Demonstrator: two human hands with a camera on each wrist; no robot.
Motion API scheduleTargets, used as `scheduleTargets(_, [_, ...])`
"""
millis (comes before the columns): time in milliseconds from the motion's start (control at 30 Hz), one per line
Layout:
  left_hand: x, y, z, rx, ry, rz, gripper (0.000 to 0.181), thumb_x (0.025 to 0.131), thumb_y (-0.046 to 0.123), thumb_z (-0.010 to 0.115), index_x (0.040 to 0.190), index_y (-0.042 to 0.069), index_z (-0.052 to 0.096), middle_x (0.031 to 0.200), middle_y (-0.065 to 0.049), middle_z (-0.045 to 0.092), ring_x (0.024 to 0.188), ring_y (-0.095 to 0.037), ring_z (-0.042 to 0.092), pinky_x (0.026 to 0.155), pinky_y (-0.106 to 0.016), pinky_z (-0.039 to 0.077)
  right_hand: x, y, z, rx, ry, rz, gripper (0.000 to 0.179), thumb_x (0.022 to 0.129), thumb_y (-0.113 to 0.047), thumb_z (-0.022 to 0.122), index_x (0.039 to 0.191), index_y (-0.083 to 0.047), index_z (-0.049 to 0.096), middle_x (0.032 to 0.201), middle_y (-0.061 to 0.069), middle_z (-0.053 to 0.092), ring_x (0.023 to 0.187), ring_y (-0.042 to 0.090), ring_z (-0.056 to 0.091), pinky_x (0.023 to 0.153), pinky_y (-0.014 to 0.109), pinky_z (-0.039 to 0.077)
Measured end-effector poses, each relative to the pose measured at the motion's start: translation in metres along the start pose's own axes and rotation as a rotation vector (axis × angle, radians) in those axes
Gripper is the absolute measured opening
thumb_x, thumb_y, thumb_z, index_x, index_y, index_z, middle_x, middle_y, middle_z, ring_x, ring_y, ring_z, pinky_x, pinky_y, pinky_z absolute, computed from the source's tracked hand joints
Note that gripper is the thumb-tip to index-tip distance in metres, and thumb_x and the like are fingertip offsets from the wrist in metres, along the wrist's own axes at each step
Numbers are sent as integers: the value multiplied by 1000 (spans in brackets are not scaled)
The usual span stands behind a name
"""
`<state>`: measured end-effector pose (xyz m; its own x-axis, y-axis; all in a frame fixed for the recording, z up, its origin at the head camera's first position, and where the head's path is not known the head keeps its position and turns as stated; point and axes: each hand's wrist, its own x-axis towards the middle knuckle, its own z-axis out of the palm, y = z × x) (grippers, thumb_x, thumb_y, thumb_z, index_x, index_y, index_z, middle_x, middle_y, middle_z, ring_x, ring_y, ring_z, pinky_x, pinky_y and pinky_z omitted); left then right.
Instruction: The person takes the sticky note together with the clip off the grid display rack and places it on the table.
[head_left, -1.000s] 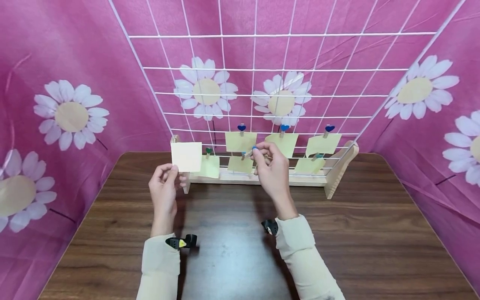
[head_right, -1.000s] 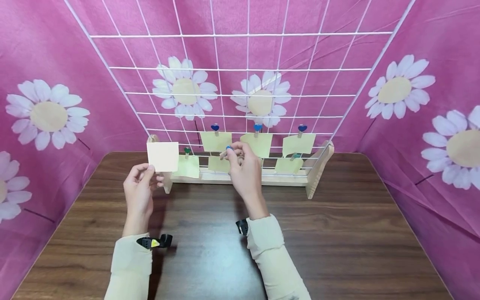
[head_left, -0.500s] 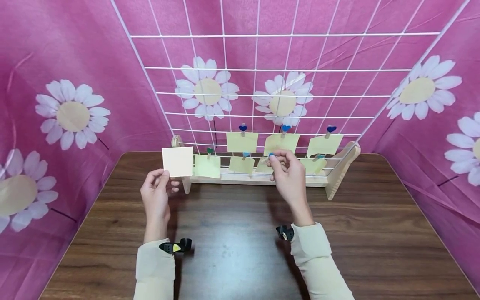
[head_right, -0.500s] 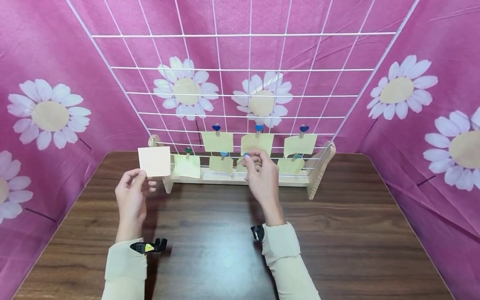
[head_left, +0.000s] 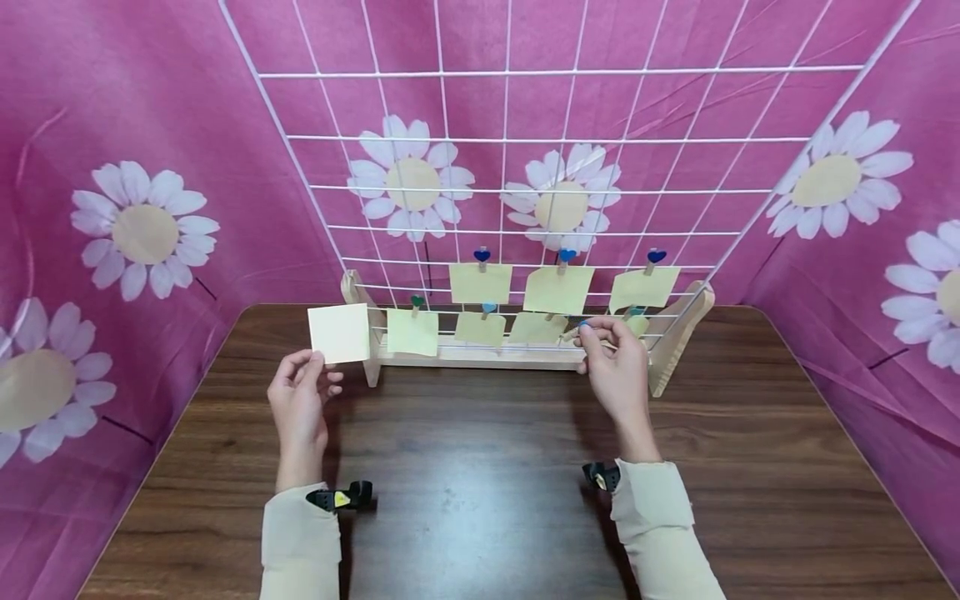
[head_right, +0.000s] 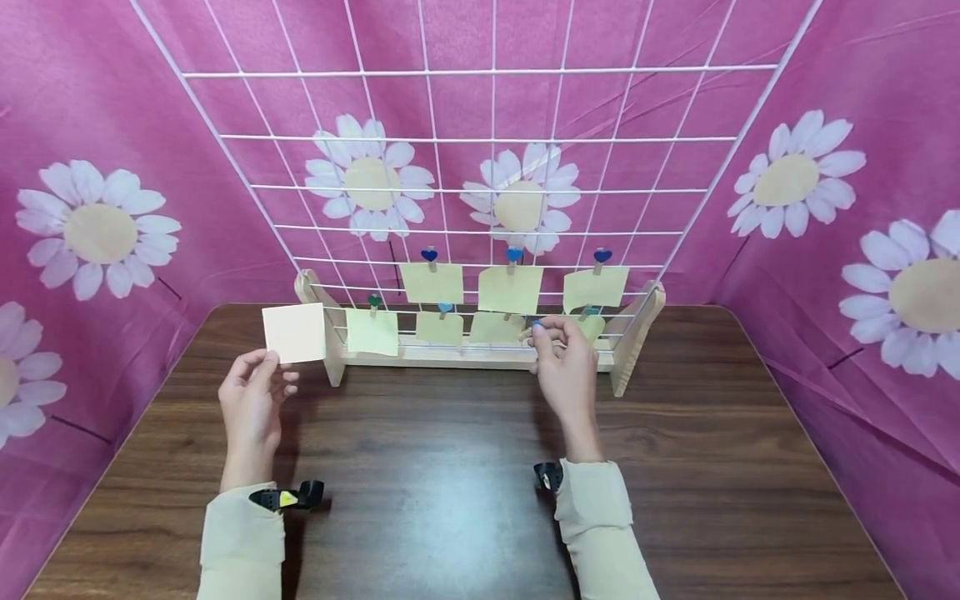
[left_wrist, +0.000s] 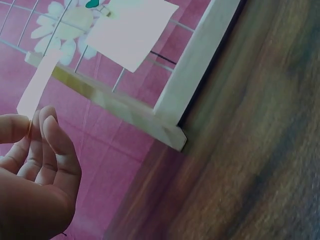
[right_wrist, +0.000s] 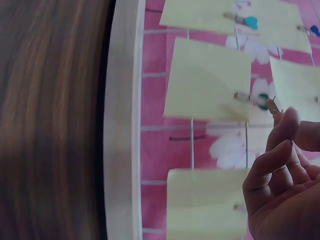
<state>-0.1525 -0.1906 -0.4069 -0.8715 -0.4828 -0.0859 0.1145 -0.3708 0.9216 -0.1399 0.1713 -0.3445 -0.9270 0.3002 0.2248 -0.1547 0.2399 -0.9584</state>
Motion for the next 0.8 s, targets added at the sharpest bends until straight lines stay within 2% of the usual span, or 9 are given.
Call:
scheduleTargets(200, [2, -3, -5, 28, 14, -17, 10, 89, 14, 63, 93, 7, 57, 68, -1, 65, 54, -11, 63, 46, -22, 49, 0, 13, -22, -50, 88, 36, 21, 92, -9, 57, 106, 7, 56, 69, -6, 63, 41, 8, 54, 45, 21, 48])
scheduleTargets(333, [2, -4, -9, 40, 18, -36, 10, 89, 14, 63, 93, 8, 57, 68, -1, 66, 54, -11, 63, 46, -22, 49, 1, 32, -37, -57, 147, 67, 20, 91, -10, 59, 104, 5, 57, 67, -13, 63, 40, 6, 54, 44, 20, 48])
scheduleTargets(500, [4, -5, -13, 31, 45, -26, 7, 89, 13, 63, 91, 9, 57, 67, -2, 66, 52, -11, 63, 44, -21, 48, 6, 59, -48, -41, 192, 62, 19, 91, -16, 60, 102, 0, 59, 66, -15, 64, 40, 4, 53, 42, 18, 46])
scheduleTargets(533, [4, -5, -13, 29, 50, -27, 6, 89, 12, 63, 90, 9, 58, 67, -3, 66, 52, -11, 63, 44, -21, 48, 6, 64, -50, -5, 204, 52, 19, 90, -16, 61, 101, 0, 59, 66, -13, 64, 39, 5, 53, 42, 18, 46])
scheduleTargets(633, [5, -5, -16, 28, 58, -34, 5, 89, 11, 63, 88, 10, 58, 66, -2, 66, 52, -11, 62, 44, -21, 47, 6, 69, -55, 4, 221, 35, 20, 90, -20, 62, 100, -3, 60, 66, -11, 64, 40, 5, 53, 42, 21, 46])
scheduleTargets(700, [6, -6, -17, 33, 64, -36, 5, 89, 11, 63, 88, 10, 59, 66, -2, 66, 51, -11, 62, 44, -21, 48, 11, 85, -63, 103, 206, 16, 19, 88, -18, 65, 101, -5, 61, 69, -7, 67, 41, 7, 54, 41, 21, 45])
scheduleTargets(800, [8, -8, -21, 50, 72, -39, 5, 89, 12, 63, 89, 10, 59, 66, 0, 66, 52, -10, 62, 44, -21, 48, 13, 94, -72, 67, 210, 39, 20, 88, -24, 65, 101, -9, 60, 70, -7, 68, 42, 9, 56, 41, 22, 45])
